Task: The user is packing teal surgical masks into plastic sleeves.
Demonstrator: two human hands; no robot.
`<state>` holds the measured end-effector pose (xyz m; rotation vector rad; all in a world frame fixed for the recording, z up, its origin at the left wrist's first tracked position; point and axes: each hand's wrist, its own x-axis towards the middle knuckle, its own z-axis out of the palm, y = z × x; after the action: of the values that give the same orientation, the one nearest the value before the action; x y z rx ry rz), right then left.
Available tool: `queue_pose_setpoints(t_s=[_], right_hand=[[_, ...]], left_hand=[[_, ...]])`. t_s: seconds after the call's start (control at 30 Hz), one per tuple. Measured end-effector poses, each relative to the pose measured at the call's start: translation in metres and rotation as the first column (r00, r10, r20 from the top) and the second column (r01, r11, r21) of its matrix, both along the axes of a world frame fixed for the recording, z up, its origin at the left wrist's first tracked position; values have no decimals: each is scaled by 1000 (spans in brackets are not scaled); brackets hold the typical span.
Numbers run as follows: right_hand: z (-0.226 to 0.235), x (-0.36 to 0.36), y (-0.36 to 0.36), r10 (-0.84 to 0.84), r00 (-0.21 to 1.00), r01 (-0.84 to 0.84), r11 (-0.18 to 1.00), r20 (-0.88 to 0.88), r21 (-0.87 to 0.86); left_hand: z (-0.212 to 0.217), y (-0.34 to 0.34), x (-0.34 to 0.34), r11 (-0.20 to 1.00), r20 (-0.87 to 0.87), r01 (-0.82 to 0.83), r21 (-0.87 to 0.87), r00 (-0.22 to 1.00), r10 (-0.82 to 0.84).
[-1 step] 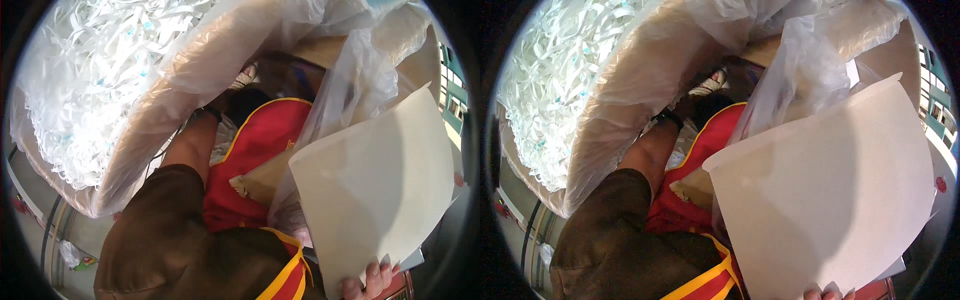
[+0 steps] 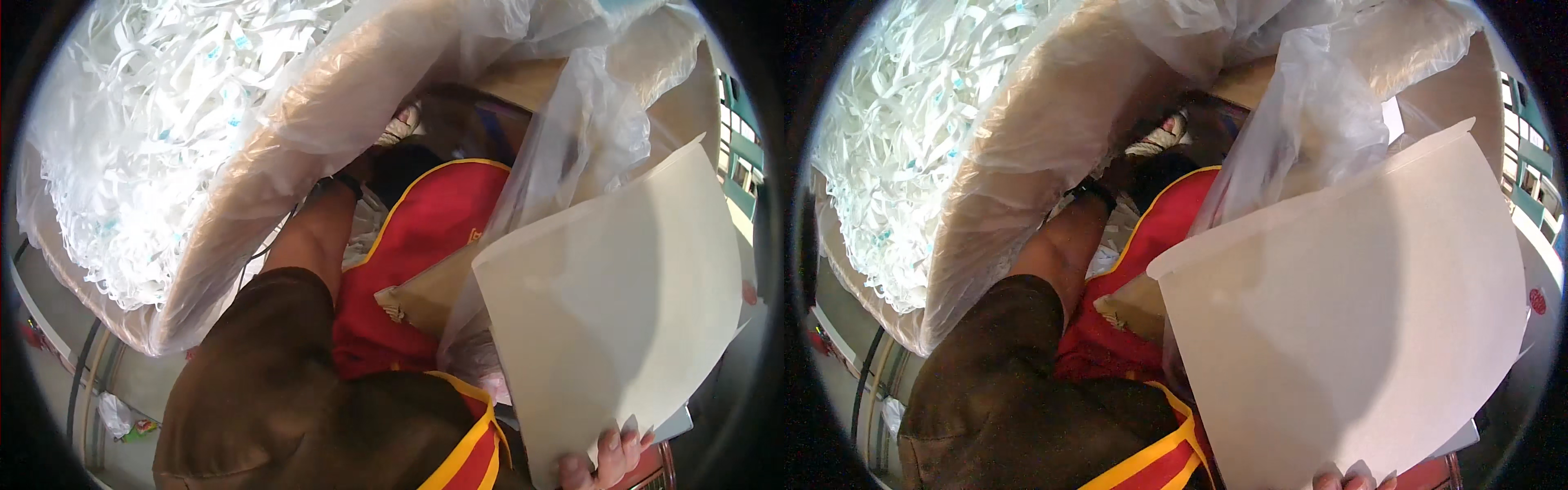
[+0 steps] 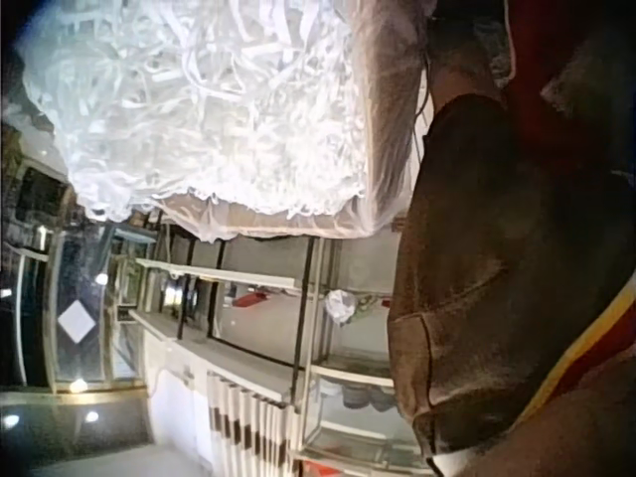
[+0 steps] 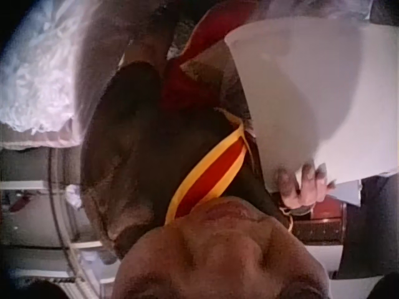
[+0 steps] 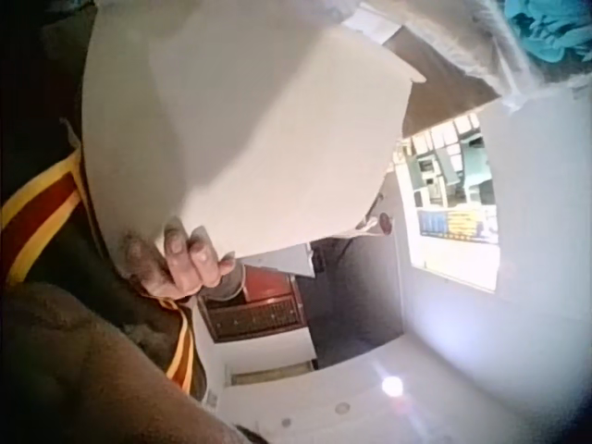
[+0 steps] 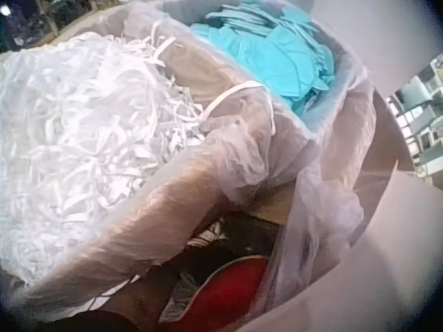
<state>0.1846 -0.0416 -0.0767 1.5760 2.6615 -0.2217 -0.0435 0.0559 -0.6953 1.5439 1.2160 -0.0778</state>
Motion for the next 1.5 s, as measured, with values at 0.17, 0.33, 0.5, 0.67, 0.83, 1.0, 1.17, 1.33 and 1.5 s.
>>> queue_pose_setpoints(t_s=[0.17,0.33,0.5,0.67,0.83,1.0,1.17,1.33,1.5], right_hand=[[3,1,-2,24,999,-21,998,46,-51],[2,1,2,20,1000,-19,997,18,-77],[-3,-2,3,-9,1000,9,1000,6,1],[0,-2,10,-53,999,53,998,3,-31],[10,0,11,-45,998,50,994,52,-102],[10,-3,11,-124,990,133,980,71,-147],[9,-17,3,-147,975,154,987,167,-32],[19,-35,-13,-390,876,451,870,284,-197],[8,-53,-5,-490,854,509,857,174,-84]], left_hand=[[23,56,34,991,118,-79,110,991,65],[39,130,99,979,187,-55,196,982,18],[33,151,121,983,160,-7,184,987,-23],[10,108,94,994,98,50,97,993,-59],[-7,70,63,996,35,88,34,995,-89],[-7,35,40,994,-23,105,-20,994,-105],[3,9,14,994,-64,99,-46,993,-102],[24,-23,-27,995,-156,67,-67,985,-77],[52,-33,-43,996,-223,30,-80,974,-48]])
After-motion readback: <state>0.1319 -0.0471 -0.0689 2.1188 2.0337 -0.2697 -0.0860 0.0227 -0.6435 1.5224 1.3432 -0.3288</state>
